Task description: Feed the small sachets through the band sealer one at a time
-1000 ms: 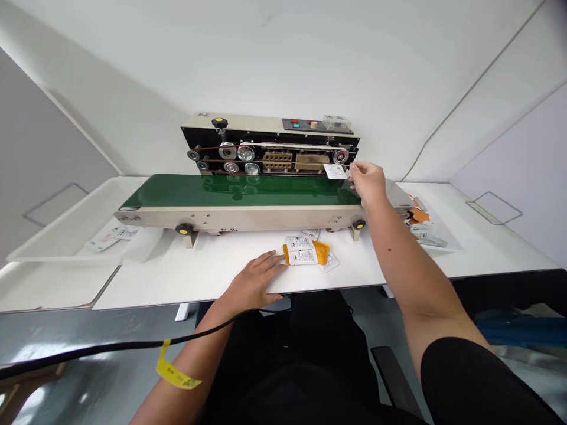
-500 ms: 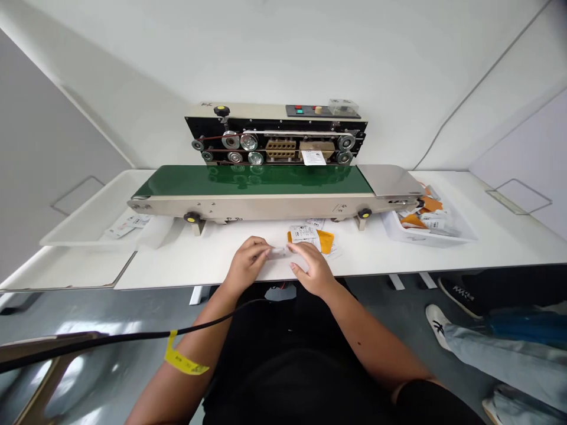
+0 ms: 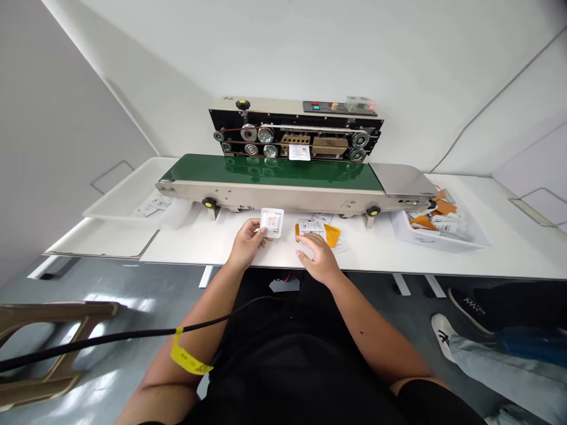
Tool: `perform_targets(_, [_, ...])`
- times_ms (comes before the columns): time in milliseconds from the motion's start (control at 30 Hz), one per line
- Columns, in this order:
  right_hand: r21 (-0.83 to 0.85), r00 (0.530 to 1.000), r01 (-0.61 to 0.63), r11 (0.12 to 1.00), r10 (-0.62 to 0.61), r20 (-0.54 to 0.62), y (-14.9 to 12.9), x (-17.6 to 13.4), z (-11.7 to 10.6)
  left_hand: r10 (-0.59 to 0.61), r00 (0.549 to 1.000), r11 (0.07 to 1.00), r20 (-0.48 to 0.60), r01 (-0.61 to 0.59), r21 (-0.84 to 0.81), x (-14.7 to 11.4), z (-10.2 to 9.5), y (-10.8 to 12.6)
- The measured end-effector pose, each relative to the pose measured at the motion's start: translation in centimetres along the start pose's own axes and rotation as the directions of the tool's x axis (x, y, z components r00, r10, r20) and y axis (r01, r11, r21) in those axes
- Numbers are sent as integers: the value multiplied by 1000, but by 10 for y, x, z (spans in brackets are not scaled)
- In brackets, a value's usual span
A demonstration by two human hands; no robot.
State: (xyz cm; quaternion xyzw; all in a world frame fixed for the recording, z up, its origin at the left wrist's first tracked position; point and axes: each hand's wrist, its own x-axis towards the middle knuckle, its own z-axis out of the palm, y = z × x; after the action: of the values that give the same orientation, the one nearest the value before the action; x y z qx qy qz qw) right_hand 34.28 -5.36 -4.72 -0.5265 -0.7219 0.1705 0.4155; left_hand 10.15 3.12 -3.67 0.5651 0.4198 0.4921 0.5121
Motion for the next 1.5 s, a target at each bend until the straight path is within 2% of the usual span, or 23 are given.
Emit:
perform_targets(67, [33,1000,-5,999,4,7,-1,0,-1,36,999,999,31,-37,35,0,-1,-1])
perform_targets(133, [93,999,-15,996,11,39,-3,0,-4,127,988,988,82,-134,80,-1,-2,-2])
perform_targets(233, [180,993,-61,982,41,113,-4,-2,-7,270,939,939,215,-306,157,-3,-2,-2])
perform_targets(300, [216,987,-101,971,70,148,-4,-3,-9,315,896,902,312,-385,196,-4,-3,-1])
perform_targets(467, [321,964,-241,916,188,190,3,-4,-4,363,819,829,445,-501,248,-8,-5,6])
perform_targets(600, [478,937,-349,806,280,211,8,0,2,370,761,780,533,-566,267,-11,-5,12])
perform_targets(667, [506,919,-393,768,309,246,6,5,-5,367,742,765,560,-584,272,-13,-5,15])
perform_targets(733, [502,906,-422,755,331,264,5,13,-24,359,756,763,547,-575,294,-14,-6,17])
perform_targets(800, [520,916,-398,755,358,182,7,28,-58,350,785,788,511,-542,292,-15,-7,19])
perform_targets(867, [565,919,-300,768,391,-43,14,52,-102,343,800,819,492,-511,260,-15,-7,20])
perform_targets(900, [577,892,-227,784,406,-199,19,67,-126,341,801,827,493,-504,247,-15,-7,20])
perform_targets(967, [560,775,-107,821,422,-471,31,101,-170,333,796,825,505,-506,253,-15,-6,22])
perform_targets(1000, [532,717,-92,842,427,-551,38,119,-189,330,794,818,511,-511,265,-15,-6,22])
perform_targets(1067, [474,656,-167,865,456,-601,49,152,-214,333,792,806,512,-520,281,-16,-5,23])
perform_targets(1133, [462,649,-305,833,536,-540,57,179,-225,337,795,803,504,-523,287,-16,-5,24])
perform_targets(1200, [488,654,-409,771,621,-432,61,199,-224,341,799,803,495,-522,289,-16,-5,23])
perform_targets(1267, [513,667,-453,729,659,-347,63,211,-218,341,803,804,489,-519,290,-16,-6,22])
perform_targets(1367, [510,684,-473,718,664,-301,61,214,-211,332,807,807,487,-511,295,-15,-6,21])
perform_targets(1433, [412,697,-426,806,583,-419,55,201,-204,316,808,806,497,-505,310,-15,-5,21])
perform_targets(1500, [181,709,-302,936,347,-614,44,174,-188,293,807,800,513,-501,331,-15,-4,22])
